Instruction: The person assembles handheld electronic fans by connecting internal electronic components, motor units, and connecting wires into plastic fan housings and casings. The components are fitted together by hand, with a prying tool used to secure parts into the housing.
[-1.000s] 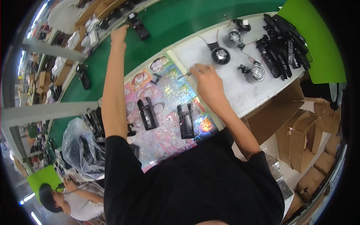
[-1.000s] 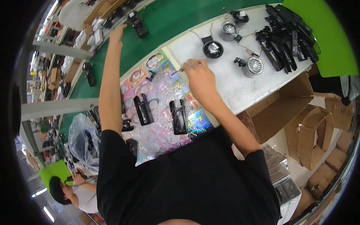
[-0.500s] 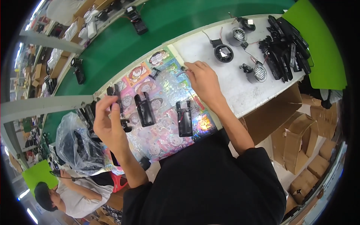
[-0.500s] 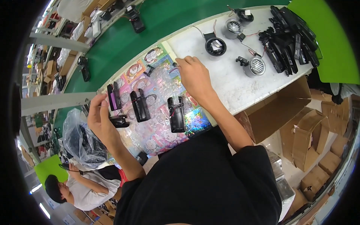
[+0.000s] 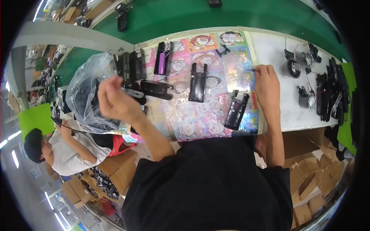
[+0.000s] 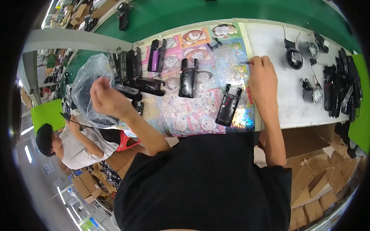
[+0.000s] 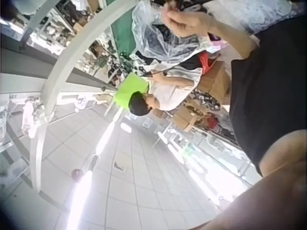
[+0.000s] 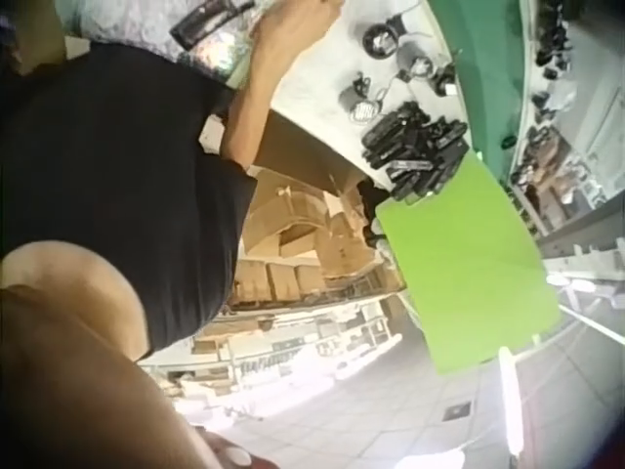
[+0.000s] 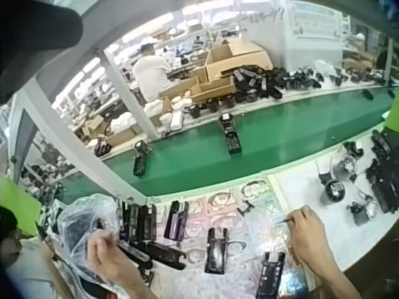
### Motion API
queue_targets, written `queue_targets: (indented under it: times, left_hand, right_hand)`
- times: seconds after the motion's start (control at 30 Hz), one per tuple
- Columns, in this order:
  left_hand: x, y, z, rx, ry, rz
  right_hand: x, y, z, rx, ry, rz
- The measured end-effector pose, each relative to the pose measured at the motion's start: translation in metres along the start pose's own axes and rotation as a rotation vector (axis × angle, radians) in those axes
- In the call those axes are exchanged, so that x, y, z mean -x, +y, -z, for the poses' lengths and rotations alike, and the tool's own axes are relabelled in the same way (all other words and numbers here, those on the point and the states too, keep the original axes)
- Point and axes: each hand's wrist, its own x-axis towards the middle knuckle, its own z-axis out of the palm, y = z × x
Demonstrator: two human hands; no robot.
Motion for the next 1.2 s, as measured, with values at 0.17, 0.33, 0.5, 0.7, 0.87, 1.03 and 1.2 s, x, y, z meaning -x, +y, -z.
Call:
queue_targets:
  times: [0.17, 0.33, 0.5, 0.7, 0.87, 1.03, 1.2]
  left_hand:
    - [0.004, 0.015, 0.082, -0.252, 0.174, 0.009]
    - [0.035, 0.016, 0.085, -0.442, 0.058, 0.159]
    - [0.045, 0.006, 0.082, -0.341, 0.094, 0.273]
    - [0.044, 0.011, 0.045, -0.407, -0.005, 0.326]
    - [0.048, 0.016, 0.02, -0.351, -0.186, 0.2]
    - [0.076, 0.04, -0.026, -0.23, -0.474, 0.26]
    - [0.117, 0.076, -0.077, -0.346, -1.084, 0.256]
  right_hand:
    - [-0.023, -0.05, 0.027, -0.441, -0.148, 0.033]
    - [-0.057, -0.136, -0.04, -0.544, -0.399, 0.574]
    - [-0.063, -0.21, -0.08, -0.629, -0.528, 0.635]
    - [-0.045, -0.186, -0.044, -0.712, -0.243, 0.589]
    - [-0.023, -0.065, 0.051, -0.653, 0.059, 0.23]
    - [0.014, 0.042, 0.076, -0.168, 0.463, -0.318]
    - [0.004, 0.064, 0.04, -0.066, 0.419, -0.414]
